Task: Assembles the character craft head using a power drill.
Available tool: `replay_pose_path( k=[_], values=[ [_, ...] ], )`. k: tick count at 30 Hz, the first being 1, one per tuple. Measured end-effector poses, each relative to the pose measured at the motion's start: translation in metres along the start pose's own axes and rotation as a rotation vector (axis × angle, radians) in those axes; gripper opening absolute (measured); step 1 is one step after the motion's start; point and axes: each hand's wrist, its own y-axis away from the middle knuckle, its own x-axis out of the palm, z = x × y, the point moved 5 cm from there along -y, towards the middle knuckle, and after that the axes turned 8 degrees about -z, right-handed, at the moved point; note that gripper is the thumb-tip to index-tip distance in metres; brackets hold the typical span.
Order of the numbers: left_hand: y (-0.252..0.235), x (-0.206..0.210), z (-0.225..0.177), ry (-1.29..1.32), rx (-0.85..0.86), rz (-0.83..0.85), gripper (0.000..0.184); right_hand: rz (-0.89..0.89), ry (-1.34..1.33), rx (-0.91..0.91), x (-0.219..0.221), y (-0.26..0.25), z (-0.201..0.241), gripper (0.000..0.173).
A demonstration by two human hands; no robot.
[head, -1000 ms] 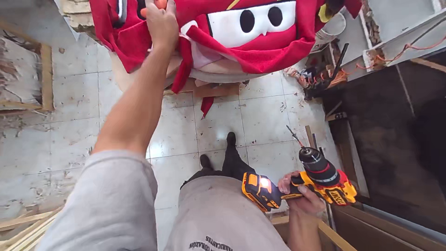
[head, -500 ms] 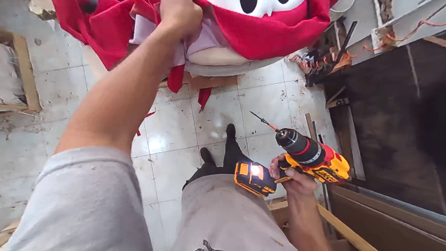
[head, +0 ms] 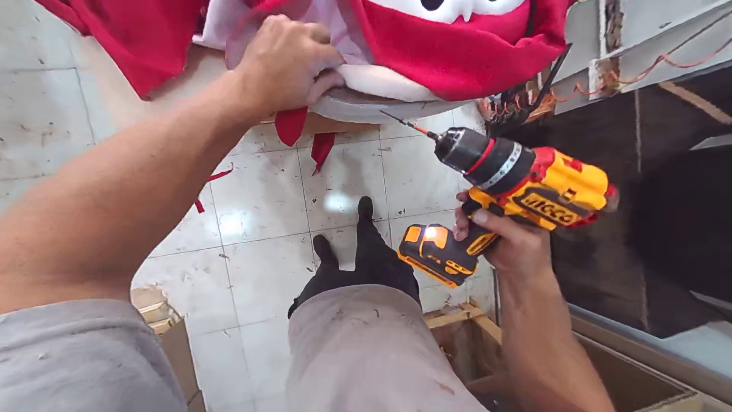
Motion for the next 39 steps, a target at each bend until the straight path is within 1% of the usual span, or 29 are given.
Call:
replay_pose_path(
  k=[2,4,6,7,10,15,18,22,30,34,37,39],
  values=[
    [-0.008,0.004,0.011,0.089,-0.066,0.000,0.034,-0.027,0.196,0.006,0.007,-0.020,0.018,0.020],
    [-0.012,0.008,0.022,0.157,-0.169,0.001,0.034,-0.050,0.365,0.020,0.015,-0.039,0.032,0.020],
    [-0.011,0.016,0.030,0.209,-0.275,0.039,0.033,-0.053,0.483,0.027,0.024,-0.056,0.044,0.020],
    [-0.010,0.019,0.033,0.230,-0.301,0.047,0.033,-0.054,0.526,0.020,0.029,-0.064,0.050,0.020],
    [-0.009,0.022,0.036,0.240,-0.308,0.035,0.034,-0.018,0.616,-0.018,0.040,-0.086,0.066,0.021],
    [-0.007,0.024,0.036,0.223,-0.281,-0.008,0.041,0.021,0.797,-0.017,0.054,-0.110,0.085,0.021],
    [-0.007,0.026,0.037,0.217,-0.317,-0.006,0.044,0.061,0.874,-0.038,0.057,-0.114,0.094,0.021],
    [-0.006,0.028,0.038,0.217,-0.373,0.027,0.045,0.071,0.931,-0.037,0.059,-0.112,0.102,0.022],
    [-0.005,0.028,0.037,0.278,-0.386,0.003,0.039,0.115,1.007,-0.082,0.067,-0.113,0.108,0.024],
    [-0.005,0.033,0.038,0.309,-0.378,-0.021,0.035,0.127,1.179,-0.135,0.078,-0.113,0.114,0.025],
    [-0.004,0.038,0.040,0.343,-0.336,-0.053,0.031,0.144,1.325,-0.136,0.092,-0.114,0.117,0.027],
    [-0.004,0.041,0.040,0.355,-0.335,-0.053,0.030,0.159,1.374,-0.151,0.099,-0.114,0.117,0.028]
  ],
)
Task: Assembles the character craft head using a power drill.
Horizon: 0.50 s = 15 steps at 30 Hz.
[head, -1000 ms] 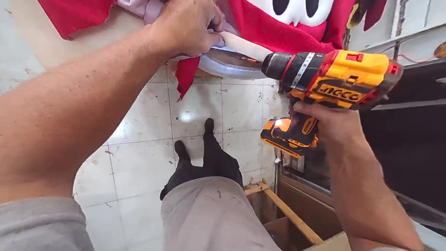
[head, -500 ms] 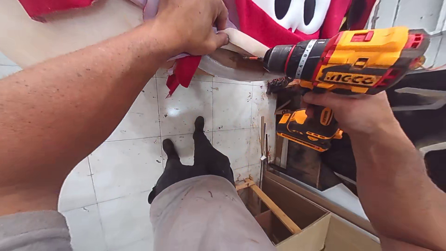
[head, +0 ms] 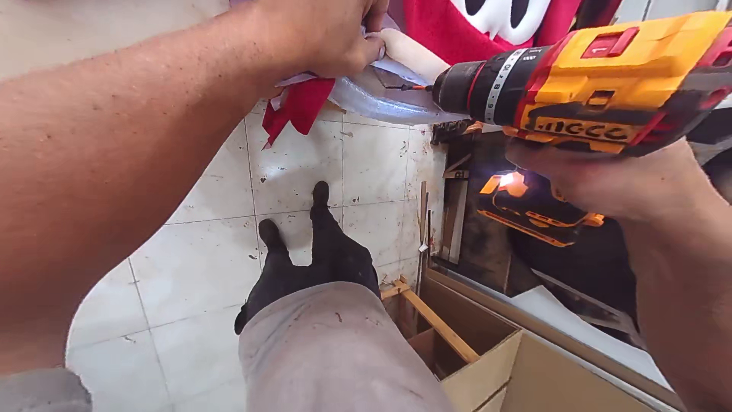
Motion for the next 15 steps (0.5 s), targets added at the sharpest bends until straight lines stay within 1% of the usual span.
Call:
replay_pose_path(
  k=[5,10,13,15],
  values=[
    [0.002,0.001,0.000,0.014,-0.005,0.015,0.027,-0.001,0.029,-0.046,0.000,-0.001,0.006,0.032],
    [0.000,0.001,-0.001,0.035,0.008,0.032,0.025,-0.008,0.032,-0.059,0.003,0.000,0.010,0.030],
    [0.001,0.004,0.001,0.041,0.003,0.042,0.025,0.003,0.063,-0.064,0.006,0.000,0.013,0.032],
    [0.001,0.005,0.002,0.046,0.008,0.040,0.024,0.000,0.085,-0.051,0.007,-0.001,0.013,0.029]
  ],
)
